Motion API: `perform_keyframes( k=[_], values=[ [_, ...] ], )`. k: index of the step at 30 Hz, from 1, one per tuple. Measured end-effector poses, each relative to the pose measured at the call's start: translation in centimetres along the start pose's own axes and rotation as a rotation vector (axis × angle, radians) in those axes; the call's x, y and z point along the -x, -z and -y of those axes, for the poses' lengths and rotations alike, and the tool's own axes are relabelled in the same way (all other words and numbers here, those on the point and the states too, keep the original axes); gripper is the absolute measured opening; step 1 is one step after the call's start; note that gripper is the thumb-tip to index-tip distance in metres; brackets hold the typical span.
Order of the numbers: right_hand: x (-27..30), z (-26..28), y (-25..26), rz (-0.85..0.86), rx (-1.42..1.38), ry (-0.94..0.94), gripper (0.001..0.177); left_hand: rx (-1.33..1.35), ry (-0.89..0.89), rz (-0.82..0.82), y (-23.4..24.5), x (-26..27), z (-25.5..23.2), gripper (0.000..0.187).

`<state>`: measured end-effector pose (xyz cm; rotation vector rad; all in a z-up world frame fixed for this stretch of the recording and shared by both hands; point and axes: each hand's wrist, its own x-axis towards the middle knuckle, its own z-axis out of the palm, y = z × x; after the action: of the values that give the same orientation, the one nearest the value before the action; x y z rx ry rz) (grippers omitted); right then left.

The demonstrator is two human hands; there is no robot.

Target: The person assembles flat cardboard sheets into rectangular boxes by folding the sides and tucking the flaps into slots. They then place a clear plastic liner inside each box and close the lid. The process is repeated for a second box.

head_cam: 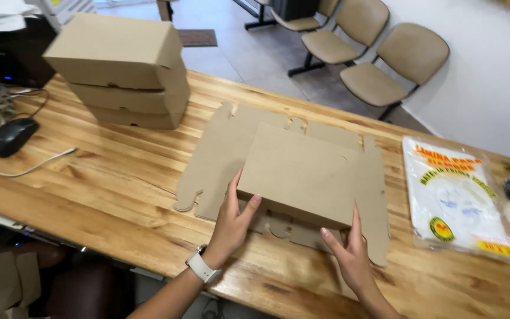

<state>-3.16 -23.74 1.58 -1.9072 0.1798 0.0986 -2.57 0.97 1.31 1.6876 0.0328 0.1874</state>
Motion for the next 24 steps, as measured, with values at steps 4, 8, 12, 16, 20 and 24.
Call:
perform_keyframes(
  k=[4,8,12,16,20,24],
  values=[
    [-0.8,4.2,-3.1,0.139,-0.167,0.206,0.097,-0.011,-0.141,-0.298,3.8,-0.4,-2.2,0.068],
    [-2.4,9.4,-8.2,0.24,-0.225,0.491,0.093,0.148,-0.344,-0.501,9.0,-2.3,-4.2,0.063],
    [-3.6,15.2,-13.6,0.262,-0.206,0.66,0.091,0.09,-0.471,-0.645,14.7,-4.5,-6.0,0.057],
    [-7.2,19.4,-19.3,0.315,-0.268,0.738,0.09,0.091,-0.464,-0.695,20.6,-8.3,-7.0,0.059],
    [-9.7,23.7,-24.7,0.277,-0.279,0.881,0.096,0.033,-0.522,-0.725,26.4,-13.7,-6.8,0.059],
    [-12.4,27.4,-28.8,0.319,-0.299,0.883,0.101,-0.037,-0.479,-0.762,31.7,-20.1,-6.8,0.062]
  ],
)
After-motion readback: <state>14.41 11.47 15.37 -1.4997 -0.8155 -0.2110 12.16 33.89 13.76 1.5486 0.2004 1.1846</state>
